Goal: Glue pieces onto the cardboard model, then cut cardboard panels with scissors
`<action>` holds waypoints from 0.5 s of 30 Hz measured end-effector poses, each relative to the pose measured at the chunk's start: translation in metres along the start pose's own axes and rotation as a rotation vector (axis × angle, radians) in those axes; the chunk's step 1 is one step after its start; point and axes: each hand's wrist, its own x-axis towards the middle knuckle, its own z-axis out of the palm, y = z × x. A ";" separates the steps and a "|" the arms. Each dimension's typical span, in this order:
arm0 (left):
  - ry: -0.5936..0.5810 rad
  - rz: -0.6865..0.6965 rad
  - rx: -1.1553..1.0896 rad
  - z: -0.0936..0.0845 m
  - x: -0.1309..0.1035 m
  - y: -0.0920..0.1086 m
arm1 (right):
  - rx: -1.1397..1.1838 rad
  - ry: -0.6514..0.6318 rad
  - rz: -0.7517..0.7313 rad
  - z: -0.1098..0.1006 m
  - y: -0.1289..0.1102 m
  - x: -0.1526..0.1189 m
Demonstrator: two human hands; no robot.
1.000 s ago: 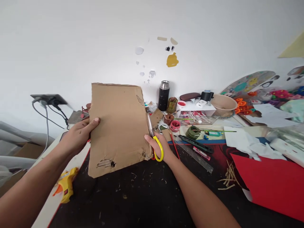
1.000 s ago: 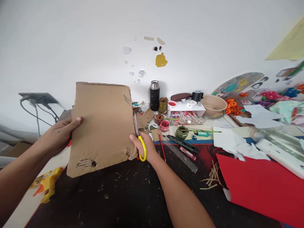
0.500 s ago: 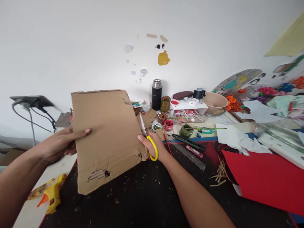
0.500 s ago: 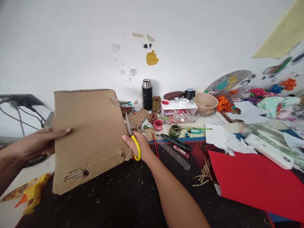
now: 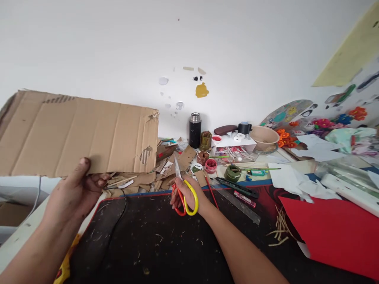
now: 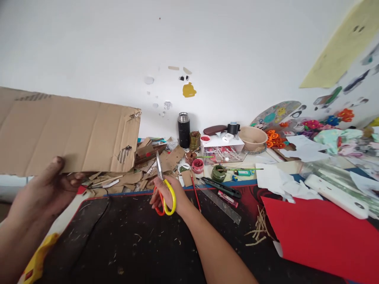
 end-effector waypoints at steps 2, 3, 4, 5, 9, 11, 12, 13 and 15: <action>0.007 -0.027 -0.076 0.000 -0.005 -0.009 | 0.011 -0.042 0.018 0.001 0.006 0.001; -0.001 -0.030 -0.101 -0.001 -0.007 -0.014 | 0.016 -0.048 0.026 0.001 0.008 0.002; -0.014 -0.027 -0.121 -0.001 -0.009 -0.018 | 0.025 -0.055 0.033 0.001 0.011 0.004; -0.026 -0.022 -0.137 -0.002 -0.009 -0.023 | 0.038 -0.068 0.041 0.001 0.013 0.005; -0.052 0.000 -0.174 0.002 -0.007 -0.036 | 0.090 -0.120 0.055 0.004 0.019 0.009; -0.075 0.018 -0.200 0.008 -0.005 -0.039 | 0.088 -0.115 0.051 0.005 0.018 0.008; -0.082 0.028 -0.220 0.012 -0.003 -0.040 | 0.083 -0.109 0.044 0.006 0.017 0.007; -0.087 0.040 -0.240 0.016 -0.002 -0.041 | 0.077 -0.103 0.036 0.006 0.015 0.005; -0.074 0.072 -0.272 0.024 -0.002 -0.043 | 0.067 -0.092 0.019 0.006 0.011 0.002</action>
